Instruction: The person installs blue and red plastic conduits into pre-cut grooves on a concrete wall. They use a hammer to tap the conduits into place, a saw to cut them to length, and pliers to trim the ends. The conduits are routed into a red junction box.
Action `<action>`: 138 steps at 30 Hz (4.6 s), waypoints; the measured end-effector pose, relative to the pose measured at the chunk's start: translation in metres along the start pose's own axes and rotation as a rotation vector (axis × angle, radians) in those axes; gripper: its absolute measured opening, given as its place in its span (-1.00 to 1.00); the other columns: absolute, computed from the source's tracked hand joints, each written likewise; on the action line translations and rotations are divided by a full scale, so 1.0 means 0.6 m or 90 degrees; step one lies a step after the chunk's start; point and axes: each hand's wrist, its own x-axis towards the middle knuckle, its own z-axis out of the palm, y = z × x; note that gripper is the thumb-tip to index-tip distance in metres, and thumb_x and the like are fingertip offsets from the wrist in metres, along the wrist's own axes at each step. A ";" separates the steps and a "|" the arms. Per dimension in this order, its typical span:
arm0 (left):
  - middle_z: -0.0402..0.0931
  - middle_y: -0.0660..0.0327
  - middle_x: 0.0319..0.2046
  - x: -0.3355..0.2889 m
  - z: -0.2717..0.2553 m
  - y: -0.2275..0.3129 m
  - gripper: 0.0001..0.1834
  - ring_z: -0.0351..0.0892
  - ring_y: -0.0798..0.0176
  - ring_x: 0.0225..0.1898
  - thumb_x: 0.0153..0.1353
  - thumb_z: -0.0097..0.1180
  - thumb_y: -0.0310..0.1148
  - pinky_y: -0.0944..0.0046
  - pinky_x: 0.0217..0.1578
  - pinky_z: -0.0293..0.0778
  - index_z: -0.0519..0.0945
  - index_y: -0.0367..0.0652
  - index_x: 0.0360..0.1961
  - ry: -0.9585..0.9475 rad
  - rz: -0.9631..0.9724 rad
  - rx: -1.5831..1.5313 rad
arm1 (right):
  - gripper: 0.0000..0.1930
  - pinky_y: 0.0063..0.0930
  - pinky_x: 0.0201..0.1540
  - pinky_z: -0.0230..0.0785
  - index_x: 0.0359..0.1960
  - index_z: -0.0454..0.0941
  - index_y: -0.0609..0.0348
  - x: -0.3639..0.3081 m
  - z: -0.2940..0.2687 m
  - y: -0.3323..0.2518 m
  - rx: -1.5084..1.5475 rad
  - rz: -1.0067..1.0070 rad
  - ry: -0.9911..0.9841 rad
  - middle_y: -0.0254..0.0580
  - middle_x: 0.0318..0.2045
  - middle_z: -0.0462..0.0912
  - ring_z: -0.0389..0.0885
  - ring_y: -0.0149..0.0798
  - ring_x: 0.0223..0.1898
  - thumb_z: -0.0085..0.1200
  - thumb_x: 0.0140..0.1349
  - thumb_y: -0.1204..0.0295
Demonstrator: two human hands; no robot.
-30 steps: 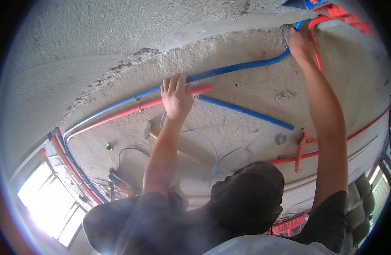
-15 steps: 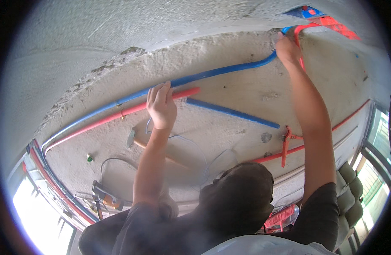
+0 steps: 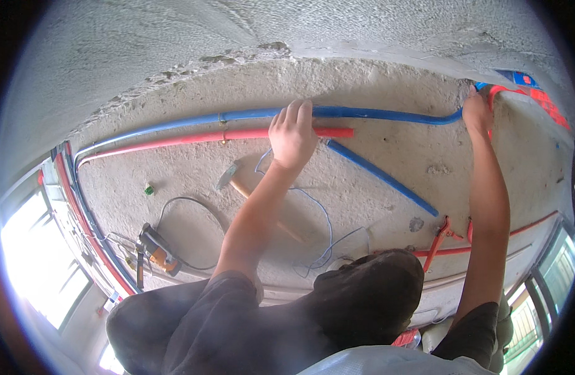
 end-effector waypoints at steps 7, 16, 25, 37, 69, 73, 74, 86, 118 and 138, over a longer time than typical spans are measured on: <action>0.69 0.01 -0.09 0.013 -0.014 0.009 -0.54 0.73 -0.11 -0.10 0.06 0.40 -0.63 0.09 -0.09 0.67 0.67 -0.23 0.05 -0.007 -0.005 -0.106 | -0.25 0.18 0.37 0.36 0.15 0.70 0.22 -0.008 -0.012 -0.010 -0.031 0.009 -0.031 0.19 0.25 0.64 0.56 0.28 0.33 -0.45 0.62 -0.13; 0.68 0.01 -0.21 0.009 -0.004 0.018 -0.67 0.71 -0.03 -0.24 0.07 0.39 -0.68 0.12 -0.20 0.64 0.78 -0.30 -0.08 0.020 -0.082 -0.247 | -0.27 0.23 0.35 0.37 0.11 0.71 0.22 -0.006 -0.002 0.007 -0.022 -0.069 -0.014 0.19 0.21 0.67 0.60 0.31 0.29 -0.49 0.64 -0.08; 0.70 0.06 -0.08 0.010 -0.010 0.021 -0.59 0.74 0.09 -0.15 0.09 0.39 -0.72 0.21 -0.19 0.68 0.76 -0.27 0.01 -0.049 -0.107 -0.256 | -0.36 0.17 0.21 0.50 0.00 0.75 0.16 -0.037 -0.026 -0.001 0.046 -0.027 0.027 0.13 0.10 0.74 0.69 0.27 0.17 -0.37 0.64 -0.04; 0.70 -0.05 -0.13 0.013 -0.014 0.026 -0.70 0.73 -0.06 -0.12 0.12 0.31 -0.67 0.11 -0.04 0.65 0.75 -0.41 -0.08 -0.045 -0.043 -0.162 | -0.32 0.17 0.25 0.47 0.13 0.67 0.16 -0.040 -0.032 -0.012 0.083 -0.031 -0.017 0.06 0.19 0.69 0.62 0.26 0.25 -0.41 0.64 -0.12; 0.57 -0.04 -0.07 0.041 -0.040 0.080 -0.63 0.60 -0.10 -0.07 0.19 0.28 -0.54 -0.03 0.01 0.51 0.64 -0.37 0.05 -0.217 -0.053 -0.051 | -0.57 0.10 -0.08 0.56 -0.23 0.74 0.12 -0.049 0.006 -0.007 0.289 -0.049 0.170 0.00 -0.23 0.81 0.78 0.13 -0.10 -0.11 0.54 0.11; 0.59 -0.04 -0.06 0.059 -0.047 0.075 -0.59 0.58 -0.04 -0.15 0.21 0.30 -0.52 0.05 -0.04 0.52 0.65 -0.36 0.10 -0.303 -0.067 -0.001 | -0.62 0.09 -0.21 0.56 -0.35 0.76 0.11 -0.044 0.023 -0.002 0.341 -0.015 0.205 0.00 -0.32 0.81 0.82 0.08 -0.21 -0.04 0.47 0.19; 0.60 -0.03 -0.05 0.062 -0.050 0.072 -0.58 0.58 -0.02 -0.17 0.21 0.30 -0.52 0.08 -0.05 0.53 0.66 -0.36 0.11 -0.316 -0.056 0.009 | -0.63 0.09 -0.23 0.55 -0.36 0.76 0.11 -0.045 0.023 -0.003 0.349 -0.010 0.192 0.00 -0.33 0.81 0.83 0.07 -0.22 -0.03 0.46 0.20; 0.64 -0.01 -0.06 0.069 -0.069 0.149 -0.69 0.71 -0.23 -0.08 0.33 0.29 -0.36 -0.17 -0.08 0.59 0.66 -0.16 0.07 -0.384 0.142 0.270 | -0.72 0.01 -0.17 0.63 -0.23 0.85 0.09 -0.042 0.012 0.020 0.192 -0.147 0.137 -0.03 -0.19 0.84 0.83 0.05 -0.14 0.05 0.33 0.33; 0.70 0.05 -0.01 0.178 -0.310 0.608 -0.30 0.75 0.16 -0.22 0.62 -0.22 0.20 0.15 -0.17 0.68 0.53 -0.24 0.31 -0.664 0.035 -0.531 | -0.72 -0.65 -0.70 -0.18 -0.07 0.47 0.00 -0.756 -0.388 0.543 1.349 -0.041 -0.241 -0.64 -0.61 0.14 0.04 -0.67 -0.67 -0.08 0.66 0.08; 0.49 0.24 -0.52 -0.068 -0.478 0.543 -0.28 0.32 0.43 -0.70 0.45 0.16 0.21 0.40 -0.68 0.24 0.58 -0.35 0.16 -1.093 -0.026 -0.658 | -0.67 -0.56 -0.53 0.15 -0.02 0.70 0.21 -0.844 -0.425 0.517 0.641 -0.237 -0.655 -0.55 -0.55 0.36 0.29 -0.58 -0.56 0.18 0.51 0.17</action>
